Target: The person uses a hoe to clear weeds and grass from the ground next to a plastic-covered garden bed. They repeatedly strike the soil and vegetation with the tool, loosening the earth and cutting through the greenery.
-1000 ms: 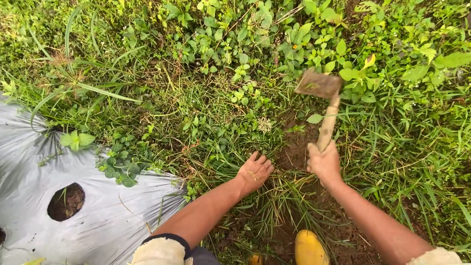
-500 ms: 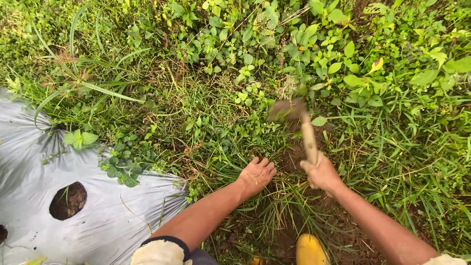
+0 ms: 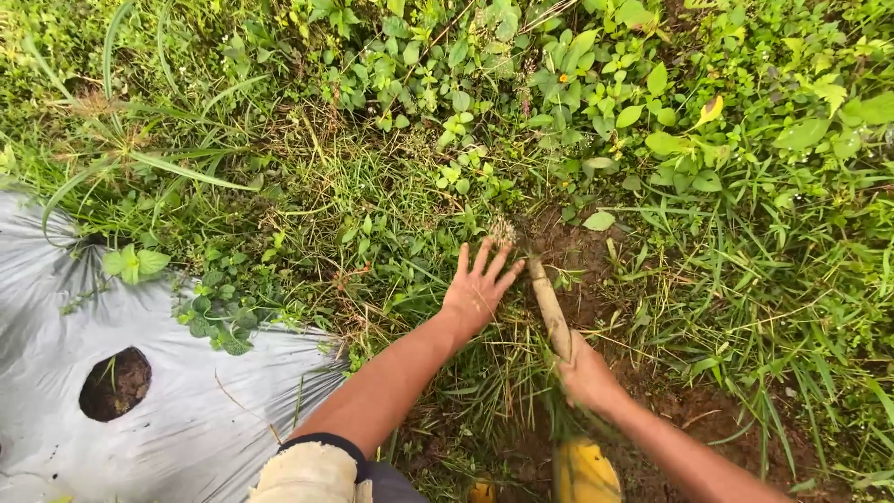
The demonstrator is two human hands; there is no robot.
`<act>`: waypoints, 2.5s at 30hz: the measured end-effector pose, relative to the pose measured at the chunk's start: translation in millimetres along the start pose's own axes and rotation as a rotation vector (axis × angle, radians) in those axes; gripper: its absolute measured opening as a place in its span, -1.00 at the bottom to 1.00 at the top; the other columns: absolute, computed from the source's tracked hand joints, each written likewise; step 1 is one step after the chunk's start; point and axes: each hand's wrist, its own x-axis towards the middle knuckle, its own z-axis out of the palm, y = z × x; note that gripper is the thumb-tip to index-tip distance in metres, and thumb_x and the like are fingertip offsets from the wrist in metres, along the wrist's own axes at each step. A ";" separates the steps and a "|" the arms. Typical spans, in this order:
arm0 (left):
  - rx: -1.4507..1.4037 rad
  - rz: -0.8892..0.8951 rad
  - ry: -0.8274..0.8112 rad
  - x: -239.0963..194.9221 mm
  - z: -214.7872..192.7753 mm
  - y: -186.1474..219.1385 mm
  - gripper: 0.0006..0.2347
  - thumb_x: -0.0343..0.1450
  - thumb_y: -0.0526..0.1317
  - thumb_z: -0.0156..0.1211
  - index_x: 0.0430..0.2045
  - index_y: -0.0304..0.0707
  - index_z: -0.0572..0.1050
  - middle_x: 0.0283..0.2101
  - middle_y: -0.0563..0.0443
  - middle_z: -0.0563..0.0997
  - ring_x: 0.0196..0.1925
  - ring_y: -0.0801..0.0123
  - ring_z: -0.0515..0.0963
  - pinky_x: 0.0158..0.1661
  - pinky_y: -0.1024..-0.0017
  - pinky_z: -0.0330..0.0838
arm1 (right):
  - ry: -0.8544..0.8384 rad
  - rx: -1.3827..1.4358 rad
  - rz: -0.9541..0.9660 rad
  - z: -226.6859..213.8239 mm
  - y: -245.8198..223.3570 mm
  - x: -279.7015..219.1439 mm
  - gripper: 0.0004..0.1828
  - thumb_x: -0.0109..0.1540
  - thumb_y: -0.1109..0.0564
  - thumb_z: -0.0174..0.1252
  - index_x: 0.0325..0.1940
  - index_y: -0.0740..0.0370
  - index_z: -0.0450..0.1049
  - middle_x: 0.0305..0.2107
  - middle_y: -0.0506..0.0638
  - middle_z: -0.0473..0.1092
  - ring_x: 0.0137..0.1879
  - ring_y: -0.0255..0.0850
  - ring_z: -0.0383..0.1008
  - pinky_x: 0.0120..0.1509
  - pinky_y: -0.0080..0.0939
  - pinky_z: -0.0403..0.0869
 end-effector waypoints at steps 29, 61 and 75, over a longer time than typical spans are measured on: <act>-0.129 0.069 -0.322 -0.5 25.8 13.8 -0.41 0.53 -0.23 -0.10 0.48 -0.12 -0.16 0.54 -0.06 -0.12 0.56 0.04 -0.15 0.43 -0.21 -0.36 | 0.155 -0.018 0.363 -20.0 -85.2 -43.4 -0.55 0.39 0.15 0.05 0.36 0.15 0.18 -0.36 0.08 0.37 -0.55 -0.21 0.25 -0.56 -0.30 0.33; -0.239 0.260 -0.338 -57.0 53.2 62.5 -0.49 0.43 -0.45 0.05 0.35 -0.25 0.20 0.46 -0.11 0.16 0.44 0.13 0.20 0.46 0.03 -0.17 | 0.133 -0.211 0.450 -19.8 -0.7 -84.4 -0.57 0.35 0.11 0.16 0.29 0.09 0.28 -0.34 0.12 0.47 -0.53 -0.17 0.34 -0.51 -0.26 0.44; 0.046 0.367 -0.437 -57.1 40.5 66.0 -0.37 0.43 -0.33 0.08 0.43 -0.22 -0.02 0.53 -0.18 -0.06 0.55 0.00 -0.07 0.46 -0.02 -0.27 | 0.114 -0.107 0.273 -9.7 -20.2 -85.5 -0.29 0.32 0.21 -0.04 0.53 0.19 -0.10 -0.42 0.18 0.42 -0.62 -0.21 0.20 -0.64 -0.27 0.37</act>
